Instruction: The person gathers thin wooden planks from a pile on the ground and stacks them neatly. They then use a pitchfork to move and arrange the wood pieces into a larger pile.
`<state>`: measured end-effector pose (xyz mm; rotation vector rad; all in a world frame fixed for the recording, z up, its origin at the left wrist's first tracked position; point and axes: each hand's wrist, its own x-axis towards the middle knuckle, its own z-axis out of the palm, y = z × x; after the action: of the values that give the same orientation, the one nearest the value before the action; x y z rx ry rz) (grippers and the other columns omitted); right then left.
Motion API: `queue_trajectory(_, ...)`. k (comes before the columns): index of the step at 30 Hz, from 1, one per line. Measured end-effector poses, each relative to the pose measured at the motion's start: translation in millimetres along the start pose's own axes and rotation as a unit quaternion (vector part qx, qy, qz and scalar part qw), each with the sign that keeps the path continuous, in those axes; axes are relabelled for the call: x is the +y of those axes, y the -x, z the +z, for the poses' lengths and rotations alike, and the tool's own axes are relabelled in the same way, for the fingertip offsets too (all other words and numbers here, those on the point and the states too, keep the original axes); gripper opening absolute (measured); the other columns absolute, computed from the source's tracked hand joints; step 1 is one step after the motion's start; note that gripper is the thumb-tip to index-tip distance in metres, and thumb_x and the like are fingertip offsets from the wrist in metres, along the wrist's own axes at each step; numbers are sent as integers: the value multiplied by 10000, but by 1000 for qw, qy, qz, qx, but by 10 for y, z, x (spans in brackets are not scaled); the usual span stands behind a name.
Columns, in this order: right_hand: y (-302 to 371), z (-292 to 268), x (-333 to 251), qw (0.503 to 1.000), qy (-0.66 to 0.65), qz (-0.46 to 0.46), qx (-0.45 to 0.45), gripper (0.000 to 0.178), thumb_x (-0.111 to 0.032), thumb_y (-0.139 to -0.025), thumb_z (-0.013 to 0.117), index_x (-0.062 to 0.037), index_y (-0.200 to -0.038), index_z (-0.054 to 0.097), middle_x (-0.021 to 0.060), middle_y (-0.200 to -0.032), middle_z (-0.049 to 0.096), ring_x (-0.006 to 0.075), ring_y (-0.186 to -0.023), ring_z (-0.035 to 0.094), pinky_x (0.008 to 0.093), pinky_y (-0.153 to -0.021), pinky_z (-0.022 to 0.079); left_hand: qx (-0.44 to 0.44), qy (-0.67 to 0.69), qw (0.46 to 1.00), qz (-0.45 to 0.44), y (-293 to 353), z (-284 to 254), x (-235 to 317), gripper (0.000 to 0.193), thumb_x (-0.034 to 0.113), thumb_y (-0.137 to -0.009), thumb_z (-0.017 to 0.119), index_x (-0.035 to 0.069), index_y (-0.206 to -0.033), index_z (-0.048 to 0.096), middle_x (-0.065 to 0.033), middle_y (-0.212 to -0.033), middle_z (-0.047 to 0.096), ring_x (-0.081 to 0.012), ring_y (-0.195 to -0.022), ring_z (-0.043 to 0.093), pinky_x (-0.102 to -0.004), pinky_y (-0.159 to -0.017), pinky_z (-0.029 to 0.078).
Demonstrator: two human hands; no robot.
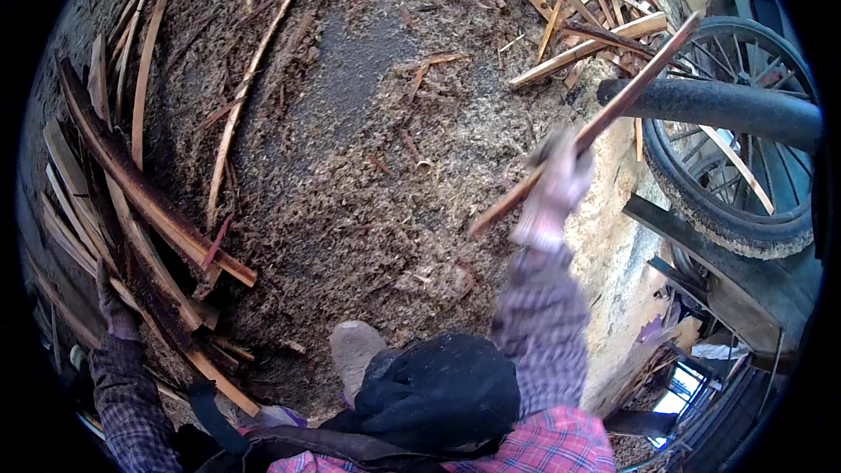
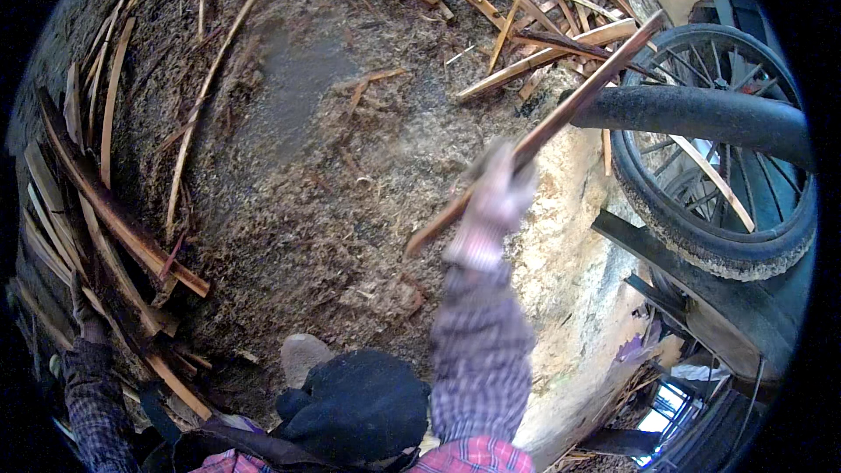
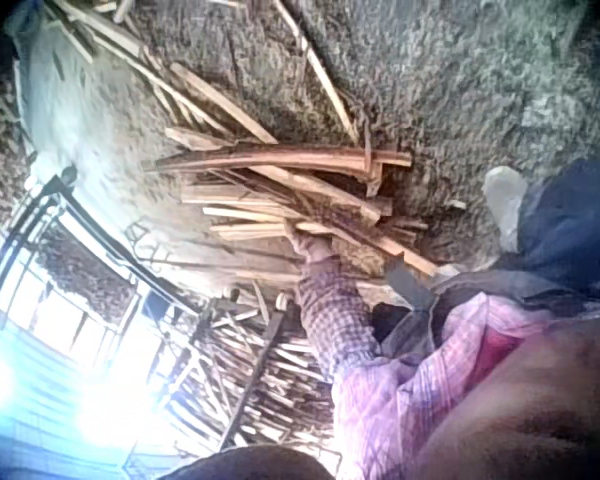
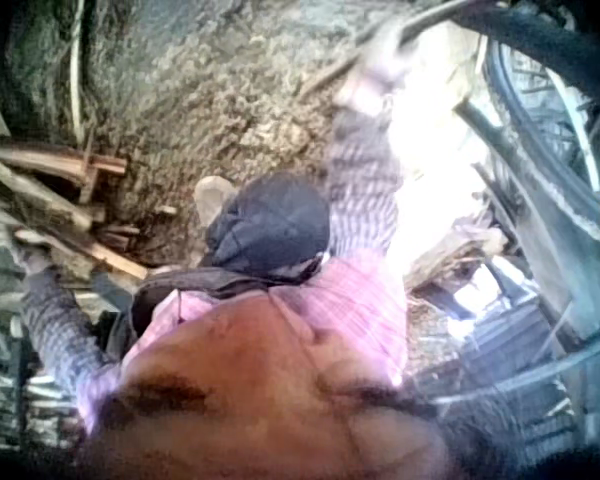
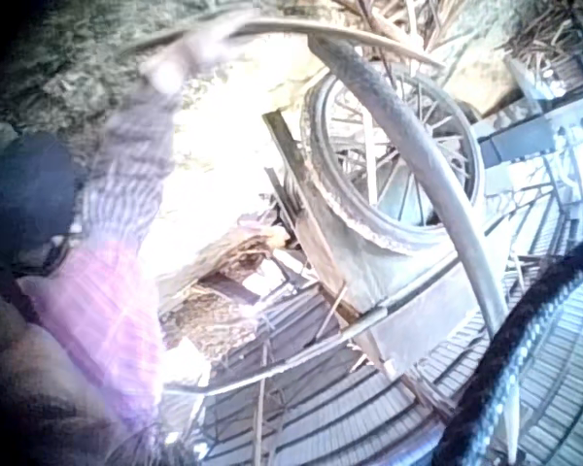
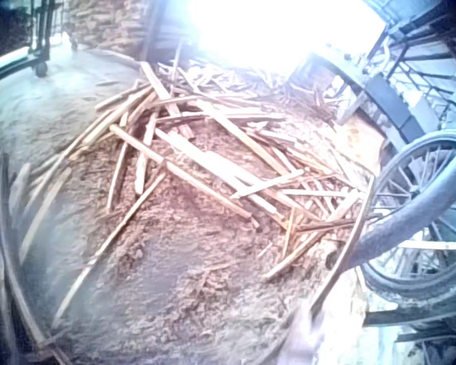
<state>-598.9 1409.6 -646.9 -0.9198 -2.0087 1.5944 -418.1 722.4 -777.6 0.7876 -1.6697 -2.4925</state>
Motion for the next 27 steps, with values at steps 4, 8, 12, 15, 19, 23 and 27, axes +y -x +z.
queue_trajectory(4, -1632, -6, -164, 961, 197, -83, 174, 420, -402, -819, 570, 1, -916, 503, 46, -691, 539, 140, -495, 478, 258, -471, 414, 127, 1, 991, -31, -116, 318, 18, 415, 285, -885, 474, 110, -1262, 458, -65, -1275, 458, -232, -1142, 458, -346, -960, 395)
queue_trajectory(8, -2255, 371, 68, 950, 301, 35, 81, 482, -423, -753, 628, 6, -953, 536, 75, -784, 558, 165, -602, 499, 285, -567, 419, 131, -38, 991, -11, 34, 272, 190, 428, 315, -811, 590, 62, -1153, 548, -58, -1103, 582, -229, -967, 560, -337, -853, 466)
queue_trajectory(12, -2437, 417, 116, 941, 333, 66, 20, 559, -443, -686, 687, 11, -991, 570, 104, -876, 576, 191, -708, 520, 311, -662, 423, 201, -8, 978, -61, 102, 772, 215, 447, 307, -794, 609, 71, -1168, 539, -55, -1082, 585, -232, -967, 557, -317, -827, 478)
queue_trajectory(15, -2532, 426, 50, 941, 332, 70, 11, 623, -458, -636, 731, 15, -1019, 595, 125, -946, 591, 210, -788, 536, 331, -734, 426, 236, -23, 968, -81, 41, 1030, 247, 447, 298, -796, 610, 75, -1176, 535, -58, -1089, 581, -239, -975, 555, -326, -841, 472)
queue_trajectory(19, -2657, 265, 211, 956, 279, 78, 33, 556, -377, -580, 784, 16, -948, 646, 109, -937, 608, 203, -779, 545, 322, -724, 437, 180, 86, 975, -95, 21, 633, 190, 411, 251, -820, 589, 65, -1181, 529, -87, -1167, 551, -254, -1039, 538, -373, -927, 428)
queue_trajectory(23, -2418, 481, 335, 972, 222, 68, 35, 413, -276, -589, 739, 21, -863, 654, 91, -820, 628, 203, -661, 555, 319, -652, 457, 143, 90, 981, -92, 135, 1258, 75, 361, 232, -817, 586, 38, -1121, 564, -105, -1106, 584, -261, -1014, 551, -380, -903, 445)
queue_trajectory(27, -1971, 859, 301, 948, 274, 153, 63, 462, -264, -564, 718, 42, -898, 626, 148, -864, 634, 250, -767, 603, 315, -702, 468, 242, 40, 966, -80, 366, 1762, 51, 270, 249, -757, 674, 47, -930, 627, -63, -856, 631, -211, -775, 593, -321, -723, 502)
